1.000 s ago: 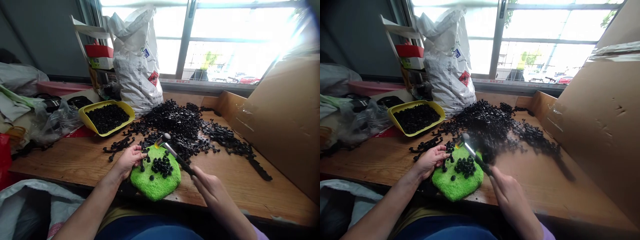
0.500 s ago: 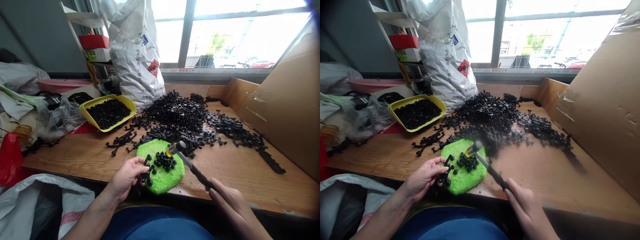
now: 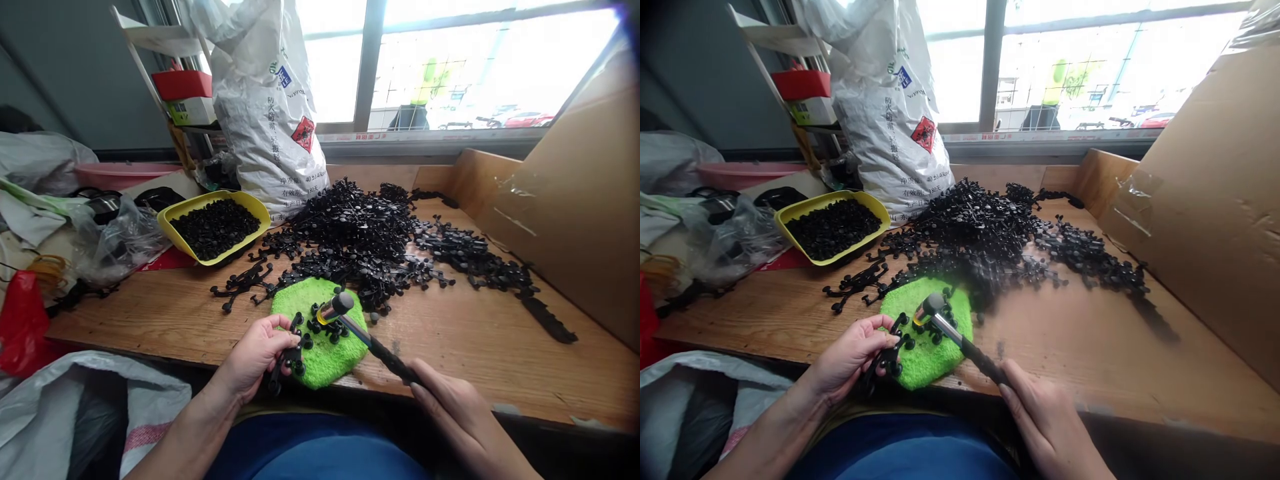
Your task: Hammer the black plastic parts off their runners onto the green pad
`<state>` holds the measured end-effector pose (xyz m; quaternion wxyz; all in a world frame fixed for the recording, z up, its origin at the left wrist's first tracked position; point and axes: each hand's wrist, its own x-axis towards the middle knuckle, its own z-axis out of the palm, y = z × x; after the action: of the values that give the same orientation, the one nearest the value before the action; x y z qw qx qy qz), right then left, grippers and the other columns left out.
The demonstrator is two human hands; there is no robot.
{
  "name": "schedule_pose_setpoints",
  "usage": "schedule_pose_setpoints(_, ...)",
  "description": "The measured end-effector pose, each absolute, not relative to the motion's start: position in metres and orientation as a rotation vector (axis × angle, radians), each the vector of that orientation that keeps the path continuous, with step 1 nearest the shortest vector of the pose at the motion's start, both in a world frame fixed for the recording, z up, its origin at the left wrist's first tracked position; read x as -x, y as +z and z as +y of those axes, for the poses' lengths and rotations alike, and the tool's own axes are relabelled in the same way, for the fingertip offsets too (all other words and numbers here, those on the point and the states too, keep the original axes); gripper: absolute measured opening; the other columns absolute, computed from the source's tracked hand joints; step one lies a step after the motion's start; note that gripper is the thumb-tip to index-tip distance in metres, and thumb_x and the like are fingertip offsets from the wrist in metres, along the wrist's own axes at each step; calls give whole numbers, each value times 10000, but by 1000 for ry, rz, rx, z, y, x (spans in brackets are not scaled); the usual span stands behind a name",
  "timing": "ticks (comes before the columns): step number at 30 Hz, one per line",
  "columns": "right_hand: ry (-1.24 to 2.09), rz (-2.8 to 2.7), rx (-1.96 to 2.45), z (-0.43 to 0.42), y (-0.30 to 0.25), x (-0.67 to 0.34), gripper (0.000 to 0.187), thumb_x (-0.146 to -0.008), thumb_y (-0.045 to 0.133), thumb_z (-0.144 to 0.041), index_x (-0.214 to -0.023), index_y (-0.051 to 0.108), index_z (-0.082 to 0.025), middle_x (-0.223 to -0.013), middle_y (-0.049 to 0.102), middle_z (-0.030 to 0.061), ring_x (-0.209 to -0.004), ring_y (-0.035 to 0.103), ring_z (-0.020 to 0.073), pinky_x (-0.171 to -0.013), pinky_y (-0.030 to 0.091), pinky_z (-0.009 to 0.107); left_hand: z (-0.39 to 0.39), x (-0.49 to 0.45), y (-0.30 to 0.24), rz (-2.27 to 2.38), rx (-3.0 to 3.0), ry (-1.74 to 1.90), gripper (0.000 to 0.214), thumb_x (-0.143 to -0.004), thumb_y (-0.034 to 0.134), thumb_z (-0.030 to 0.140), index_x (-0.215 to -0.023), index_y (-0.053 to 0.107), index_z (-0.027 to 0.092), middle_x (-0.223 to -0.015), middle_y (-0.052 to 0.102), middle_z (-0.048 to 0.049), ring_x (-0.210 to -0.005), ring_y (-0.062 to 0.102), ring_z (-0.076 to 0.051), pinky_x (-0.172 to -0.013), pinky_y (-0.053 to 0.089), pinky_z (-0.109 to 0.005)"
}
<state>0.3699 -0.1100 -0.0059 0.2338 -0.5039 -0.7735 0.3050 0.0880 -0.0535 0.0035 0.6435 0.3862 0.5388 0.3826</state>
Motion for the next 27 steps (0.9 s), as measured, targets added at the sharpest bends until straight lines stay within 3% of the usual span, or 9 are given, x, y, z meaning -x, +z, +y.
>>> schedule_pose_setpoints(5,755,-2177,1394,-111,1,-368,157,-927,336,-258,-999,473,-234,-745,620,20,-625,579,178,-536,391,257,-52,-89,4,1260,-933,853,248,-671,638,258,-796,436,189,-516,504,62,-345,395,-54,-309,340,-156)
schedule_pose_setpoints(10,608,-2086,1286,-111,7,-366,165,-918,312,-268,-922,475,-239,-699,608,40,-583,569,189,-508,381,271,-52,-91,4,1261,-938,881,265,-633,654,255,-737,418,198,-489,465,82,-329,358,-48,-279,317,-147)
schedule_pose_setpoints(15,624,-2356,1454,-110,5,-367,176,-924,313,-305,-786,407,-250,-611,547,4,-510,523,184,-477,304,286,-51,-93,4,1275,-974,891,233,-635,637,255,-706,422,198,-439,431,92,-299,318,-42,-266,281,-139)
schedule_pose_setpoints(19,596,-2315,1377,-111,8,-368,182,-933,261,-285,-813,392,-246,-709,578,33,-590,556,189,-525,340,282,-50,-94,3,1281,-982,878,227,-641,622,241,-713,409,206,-445,439,93,-301,311,-46,-260,287,-145)
schedule_pose_setpoints(23,556,-2426,1502,-109,10,-365,195,-930,281,-315,-787,396,-250,-591,537,-2,-509,525,193,-477,288,285,-49,-93,3,1300,-1010,854,203,-653,598,230,-702,402,209,-431,419,97,-300,306,-50,-256,283,-149)
schedule_pose_setpoints(27,588,-2339,1479,-108,13,-363,168,-937,278,-301,-839,404,-246,-702,579,10,-602,559,186,-534,324,277,-48,-91,2,1314,-1018,846,198,-651,596,228,-694,402,209,-429,411,96,-293,283,-46,-253,266,-148)
